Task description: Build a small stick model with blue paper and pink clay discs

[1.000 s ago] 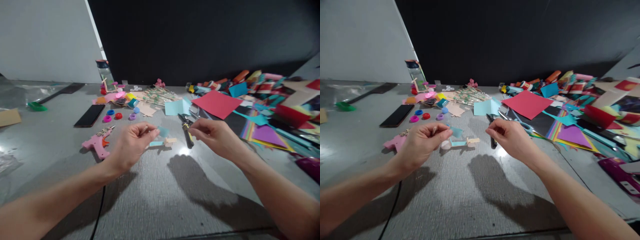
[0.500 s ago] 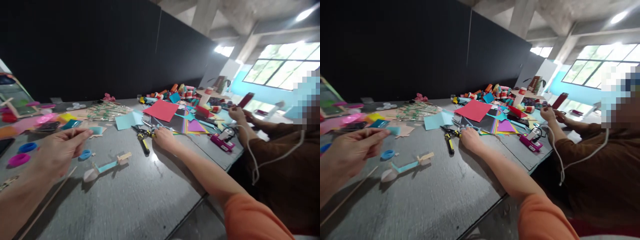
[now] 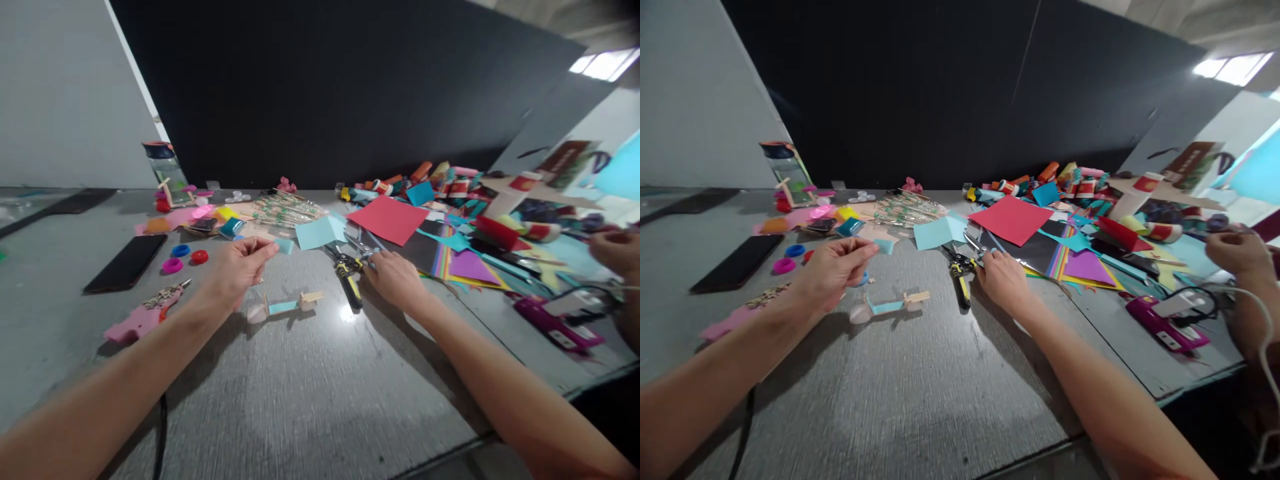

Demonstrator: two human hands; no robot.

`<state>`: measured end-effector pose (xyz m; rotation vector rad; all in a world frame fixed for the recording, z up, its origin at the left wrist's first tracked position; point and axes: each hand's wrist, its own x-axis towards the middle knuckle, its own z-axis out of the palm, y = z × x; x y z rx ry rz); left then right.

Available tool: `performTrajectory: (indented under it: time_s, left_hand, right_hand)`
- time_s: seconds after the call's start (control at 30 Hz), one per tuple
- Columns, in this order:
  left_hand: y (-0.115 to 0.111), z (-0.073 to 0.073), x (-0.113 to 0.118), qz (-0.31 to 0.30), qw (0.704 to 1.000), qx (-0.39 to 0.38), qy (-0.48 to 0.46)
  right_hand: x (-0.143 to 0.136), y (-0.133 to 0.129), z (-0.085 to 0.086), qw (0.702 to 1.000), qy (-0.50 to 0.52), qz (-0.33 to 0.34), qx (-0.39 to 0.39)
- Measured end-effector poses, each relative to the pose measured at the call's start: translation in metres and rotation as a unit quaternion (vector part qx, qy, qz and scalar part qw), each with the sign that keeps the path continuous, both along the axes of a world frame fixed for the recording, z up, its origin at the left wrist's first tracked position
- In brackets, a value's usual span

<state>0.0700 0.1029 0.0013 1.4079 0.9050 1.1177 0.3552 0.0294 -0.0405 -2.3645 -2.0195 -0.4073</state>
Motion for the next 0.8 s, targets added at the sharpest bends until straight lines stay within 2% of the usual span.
performTrajectory:
  time_s: [0.13,0.37,0.53,0.8]
  left_hand:
    - [-0.001,-0.001,0.000,-0.016,1.000,0.005,-0.007]
    - [-0.002,-0.001,0.000,-0.027,0.999,0.008,-0.023]
    - [-0.005,-0.002,0.002,-0.036,0.999,-0.004,-0.026]
    - [-0.006,-0.006,0.001,-0.039,0.997,-0.048,-0.046]
  right_hand:
    - [0.004,0.003,0.003,1.000,-0.006,-0.004,-0.006]
    - [0.042,0.013,-0.001,0.996,-0.007,-0.075,-0.058]
    - [0.041,0.020,-0.007,0.995,-0.011,-0.093,-0.040]
    - [0.044,0.026,-0.005,0.995,0.027,-0.091,-0.041]
